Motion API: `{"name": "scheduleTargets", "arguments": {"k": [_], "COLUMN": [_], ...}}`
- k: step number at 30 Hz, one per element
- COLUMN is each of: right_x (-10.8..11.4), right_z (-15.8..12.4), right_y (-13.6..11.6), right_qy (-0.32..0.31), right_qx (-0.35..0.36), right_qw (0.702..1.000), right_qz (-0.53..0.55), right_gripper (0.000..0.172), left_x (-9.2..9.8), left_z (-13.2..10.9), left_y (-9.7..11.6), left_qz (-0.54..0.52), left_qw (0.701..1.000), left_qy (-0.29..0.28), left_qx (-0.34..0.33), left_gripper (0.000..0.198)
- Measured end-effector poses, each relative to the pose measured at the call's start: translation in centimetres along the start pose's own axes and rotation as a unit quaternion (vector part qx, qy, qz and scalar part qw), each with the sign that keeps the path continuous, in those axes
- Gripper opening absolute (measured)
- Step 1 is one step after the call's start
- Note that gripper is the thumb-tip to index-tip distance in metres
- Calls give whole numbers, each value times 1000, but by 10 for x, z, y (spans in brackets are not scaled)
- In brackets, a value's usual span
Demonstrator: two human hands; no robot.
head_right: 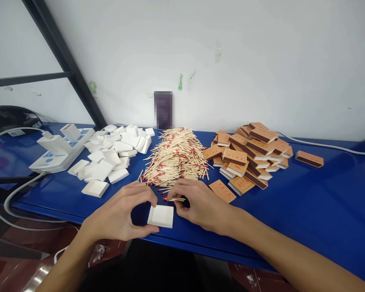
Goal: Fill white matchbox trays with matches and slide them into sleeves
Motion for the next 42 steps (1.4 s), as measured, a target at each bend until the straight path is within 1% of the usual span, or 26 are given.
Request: {"name": "scheduleTargets", "arguments": {"k": [2,8,10,14,16,20,24,30,36,42], "right_x": [-1,-3,1,11,11,1,-6,-4,-5,-4], "right_z": [0,-1,0,1,1,-1,-2,-3,-7,-9], "right_y": [0,0,-2,-8,-14,-24,-27,-28,-31,-37], "right_qy": [2,24,35,59,46,-4,-32,-37,-31,-10], "right_qx": [-8,6,-2,-51,-56,-16,15,35,113,162], "right_qw": [1000,1000,999,995,993,995,996,995,992,987], "right_qz": [-8,-9,6,59,92,103,84,86,45,14], "right_gripper": [22,22,22,19,18,16,17,16,18,22], "left_x": [0,0,0,1,1,1,-1,-2,0,0], "left_z": [0,1,2,2,2,2,4,5,5,4], "left_y": [0,-1,-1,-2,-2,-2,-1,0,2,2], "left_qz": [1,2,3,10,19,22,11,8,7,15], "left_qw": [1000,1000,1000,1000,999,999,1000,1000,1000,1000], "left_qy": [0,4,5,6,6,4,10,-6,-2,-9], "left_qx": [0,1,0,14,32,49,24,-2,-16,-15], "left_gripper": [33,34,34,35,37,39,37,30,26,24]}}
Point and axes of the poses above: each hand's wrist, its own z-axis towards the middle knuckle, its own x-axis out of the back of the hand, y = z × x, the point moved 4 cm from there along z, towards the middle knuckle
